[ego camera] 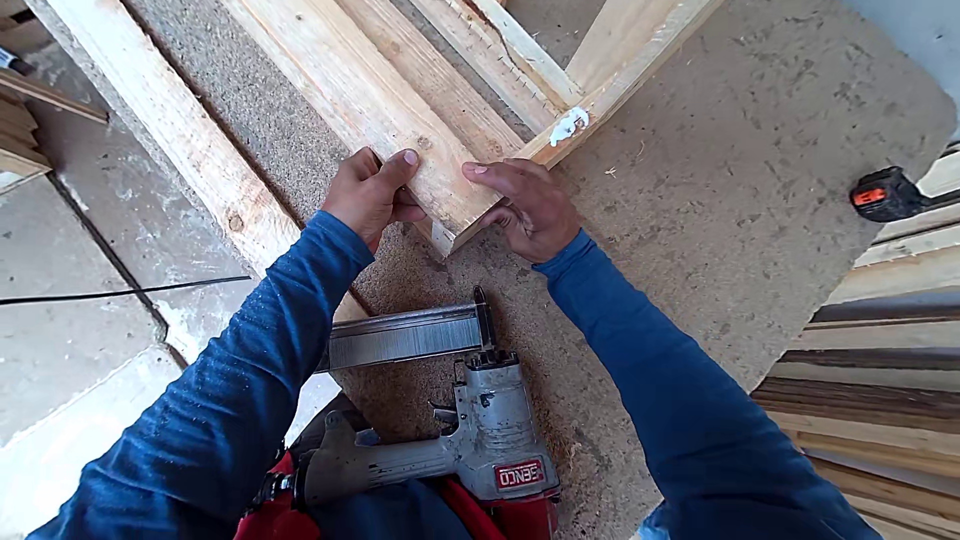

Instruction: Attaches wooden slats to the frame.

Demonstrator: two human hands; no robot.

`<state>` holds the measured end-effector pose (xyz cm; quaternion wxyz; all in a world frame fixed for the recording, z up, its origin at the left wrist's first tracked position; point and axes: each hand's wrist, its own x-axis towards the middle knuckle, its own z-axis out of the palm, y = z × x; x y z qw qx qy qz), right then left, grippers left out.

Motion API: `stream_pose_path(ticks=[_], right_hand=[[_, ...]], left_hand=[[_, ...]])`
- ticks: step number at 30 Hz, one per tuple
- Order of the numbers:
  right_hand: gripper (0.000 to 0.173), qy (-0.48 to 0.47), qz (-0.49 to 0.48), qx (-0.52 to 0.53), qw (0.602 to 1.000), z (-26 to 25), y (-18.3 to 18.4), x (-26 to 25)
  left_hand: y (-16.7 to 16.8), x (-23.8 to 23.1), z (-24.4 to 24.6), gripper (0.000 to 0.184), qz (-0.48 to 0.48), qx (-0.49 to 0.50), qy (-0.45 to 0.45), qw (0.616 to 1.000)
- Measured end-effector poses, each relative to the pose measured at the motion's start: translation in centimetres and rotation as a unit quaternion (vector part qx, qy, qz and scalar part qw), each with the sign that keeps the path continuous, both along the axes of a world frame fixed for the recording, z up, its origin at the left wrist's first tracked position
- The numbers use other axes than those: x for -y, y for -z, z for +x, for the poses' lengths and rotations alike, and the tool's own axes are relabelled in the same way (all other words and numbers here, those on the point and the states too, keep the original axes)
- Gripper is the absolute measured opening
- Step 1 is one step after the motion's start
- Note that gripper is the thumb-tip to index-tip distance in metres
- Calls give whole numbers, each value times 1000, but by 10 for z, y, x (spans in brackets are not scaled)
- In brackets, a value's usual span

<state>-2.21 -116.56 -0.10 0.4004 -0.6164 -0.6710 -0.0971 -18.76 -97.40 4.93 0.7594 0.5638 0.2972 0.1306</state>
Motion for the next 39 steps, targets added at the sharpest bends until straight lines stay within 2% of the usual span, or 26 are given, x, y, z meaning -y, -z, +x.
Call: stream_pose_path(ticks=[12,34,36,37,38,39], right_hand=[[46,0,-27,2,1000,-2,-7,1],[39,20,11,-10,1000,-3,-2,0],[37,20,13,-12,1000,-4,-1,0],[36,22,11,-12,1000,-4,-2,0],[36,24,9,-11,1000,-4,-3,1],[37,24,9,-8,1000,-4,-3,0]], left_hand=[[-2,1,1,22,-6,-7,-8,1000],[6,5,2,22,4,20,-23,1000],[0,13,-9,28,62,-18,-17,998],[-3,21,-23,34,143,-46,4,989],[-4,33,-46,45,247,-70,50,965],[-4,48,-76,56,364,-90,112,920]])
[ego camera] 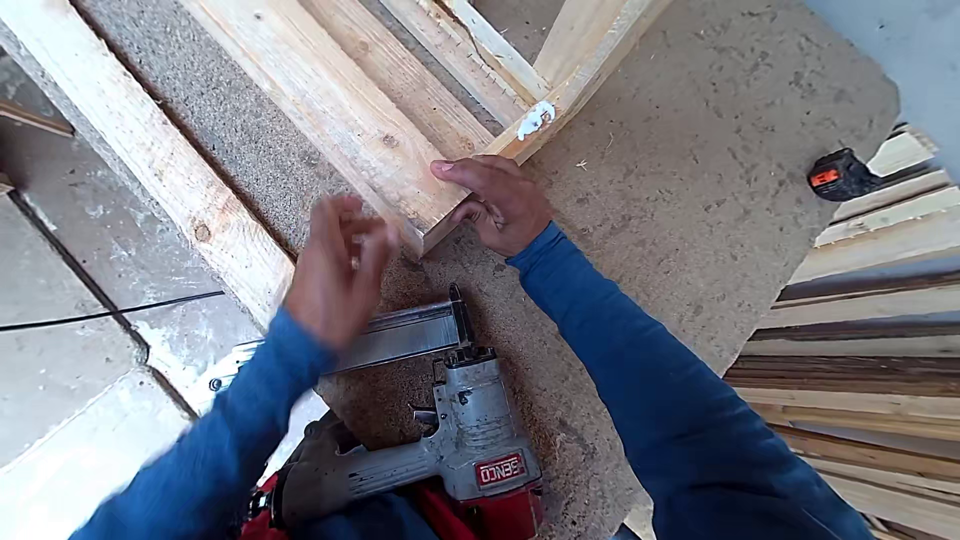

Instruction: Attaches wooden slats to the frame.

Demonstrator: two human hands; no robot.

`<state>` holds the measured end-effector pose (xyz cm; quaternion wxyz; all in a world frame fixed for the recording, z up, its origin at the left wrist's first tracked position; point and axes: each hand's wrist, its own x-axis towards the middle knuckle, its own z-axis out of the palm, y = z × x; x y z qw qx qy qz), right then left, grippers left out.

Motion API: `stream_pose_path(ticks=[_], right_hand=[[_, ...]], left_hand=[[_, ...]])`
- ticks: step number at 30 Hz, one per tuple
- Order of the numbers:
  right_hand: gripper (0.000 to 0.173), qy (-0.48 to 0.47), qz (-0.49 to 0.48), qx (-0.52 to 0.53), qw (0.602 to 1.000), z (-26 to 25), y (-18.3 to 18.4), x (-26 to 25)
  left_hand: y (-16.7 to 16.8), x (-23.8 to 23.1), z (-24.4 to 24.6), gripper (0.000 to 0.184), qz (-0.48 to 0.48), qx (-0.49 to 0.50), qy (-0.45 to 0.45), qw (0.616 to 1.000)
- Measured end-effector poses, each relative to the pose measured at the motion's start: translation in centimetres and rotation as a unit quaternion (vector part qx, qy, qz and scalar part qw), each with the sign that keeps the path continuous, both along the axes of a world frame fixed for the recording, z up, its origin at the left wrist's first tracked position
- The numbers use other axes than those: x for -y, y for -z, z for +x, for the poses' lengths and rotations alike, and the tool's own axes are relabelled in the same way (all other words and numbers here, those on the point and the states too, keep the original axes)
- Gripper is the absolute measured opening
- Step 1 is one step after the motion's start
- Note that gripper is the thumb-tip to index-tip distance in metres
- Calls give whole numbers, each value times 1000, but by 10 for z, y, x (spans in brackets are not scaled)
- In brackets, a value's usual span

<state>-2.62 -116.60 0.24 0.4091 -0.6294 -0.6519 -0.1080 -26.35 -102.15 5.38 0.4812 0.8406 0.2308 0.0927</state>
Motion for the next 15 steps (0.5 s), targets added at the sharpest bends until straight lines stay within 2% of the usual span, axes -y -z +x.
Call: stream_pose_path(ticks=[1,2,4,5,6,8,10,12,15], right_hand=[[37,-2,0,2,1000,0,-1,0],[37,-3,0,4,1000,1,-1,0],[39,4,-6,17,1000,2,0,2],[39,11,-8,25,1000,2,-1,2],[38,16,-8,31,999,1,-1,3],[38,32,-8,45,998,0,0,3],[38,45,-14,57,997,-2,-1,4],[38,50,-18,62,997,-3,-4,4],[39,56,-14,71,996,-2,-4,6]], left_hand=[[3,17,-34,67,107,-32,74,991],[8,34,-66,75,172,-58,152,972],[24,64,-108,83,188,-139,289,929],[32,76,-122,91,190,-166,321,913],[40,86,-131,94,211,-177,330,903],[57,95,-134,82,288,-170,326,885],[59,96,-128,79,308,-186,332,872],[37,91,-120,87,281,-209,340,873],[-28,83,-118,90,257,-211,327,884]])
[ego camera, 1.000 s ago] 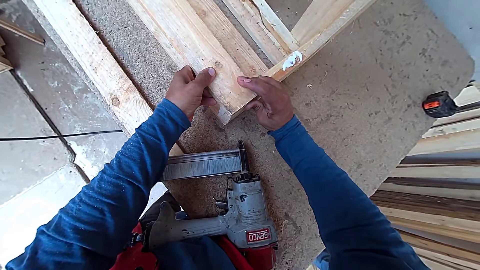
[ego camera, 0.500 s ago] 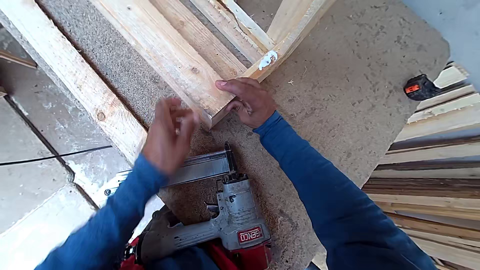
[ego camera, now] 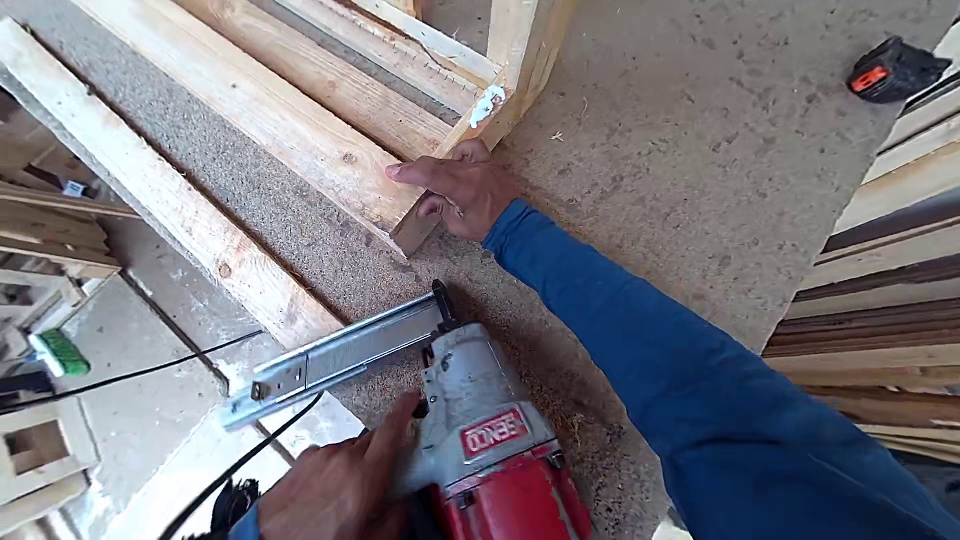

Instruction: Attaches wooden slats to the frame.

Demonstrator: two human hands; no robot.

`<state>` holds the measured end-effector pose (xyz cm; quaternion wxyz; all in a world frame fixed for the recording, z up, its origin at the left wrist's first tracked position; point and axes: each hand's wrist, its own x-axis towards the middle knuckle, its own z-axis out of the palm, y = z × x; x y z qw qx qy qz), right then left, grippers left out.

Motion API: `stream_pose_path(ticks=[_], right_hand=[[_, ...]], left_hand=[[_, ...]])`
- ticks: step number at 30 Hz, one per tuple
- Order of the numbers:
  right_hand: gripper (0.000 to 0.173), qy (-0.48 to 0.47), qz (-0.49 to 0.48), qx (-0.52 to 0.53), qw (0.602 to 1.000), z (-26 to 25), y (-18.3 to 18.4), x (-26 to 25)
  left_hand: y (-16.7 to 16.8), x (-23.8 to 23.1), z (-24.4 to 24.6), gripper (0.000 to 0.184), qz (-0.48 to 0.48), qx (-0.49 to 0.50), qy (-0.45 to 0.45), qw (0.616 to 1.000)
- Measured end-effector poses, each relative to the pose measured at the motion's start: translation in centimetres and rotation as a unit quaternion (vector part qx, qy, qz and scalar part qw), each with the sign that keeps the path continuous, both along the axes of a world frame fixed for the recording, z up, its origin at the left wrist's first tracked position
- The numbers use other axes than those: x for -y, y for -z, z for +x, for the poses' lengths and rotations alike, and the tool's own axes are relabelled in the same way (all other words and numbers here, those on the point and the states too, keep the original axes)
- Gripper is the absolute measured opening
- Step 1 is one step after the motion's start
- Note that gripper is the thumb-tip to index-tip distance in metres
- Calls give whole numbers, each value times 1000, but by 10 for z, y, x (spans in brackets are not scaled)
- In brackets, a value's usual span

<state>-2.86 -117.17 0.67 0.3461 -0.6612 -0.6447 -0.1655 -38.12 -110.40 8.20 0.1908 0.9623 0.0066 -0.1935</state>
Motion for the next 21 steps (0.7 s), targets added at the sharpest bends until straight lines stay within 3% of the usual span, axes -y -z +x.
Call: stream_pose_path(ticks=[3,5,6,8,11,14,15,18,21], right_hand=[[41,3,-9,4,1000,1,1,1],[41,5,-23,-4,1000,1,0,1],[42,3,-24,-8,1000,2,0,1],[42,-2,-27,-17,999,1,-1,1],[44,-2,-29,-29,999,0,-1,2],[45,5,-50,-38,998,-1,-4,2],[45,7,-54,-39,998,0,-4,2],[44,9,-62,-38,997,0,-6,3],[43,12,-75,-34,997,0,-8,3]], left_hand=[[-49,-12,-4,53,-92,80,-79,989],[-69,-21,-8,27,-297,84,-214,927],[-78,-31,-10,27,-377,57,-263,886],[-97,-48,-4,38,-449,4,-316,836],[-107,-58,20,52,-472,14,-316,823],[-114,-48,39,37,-431,82,-372,818],[-119,-49,36,34,-453,85,-389,797],[-112,-64,35,44,-451,42,-396,799],[-124,-58,37,45,-581,26,-421,696]])
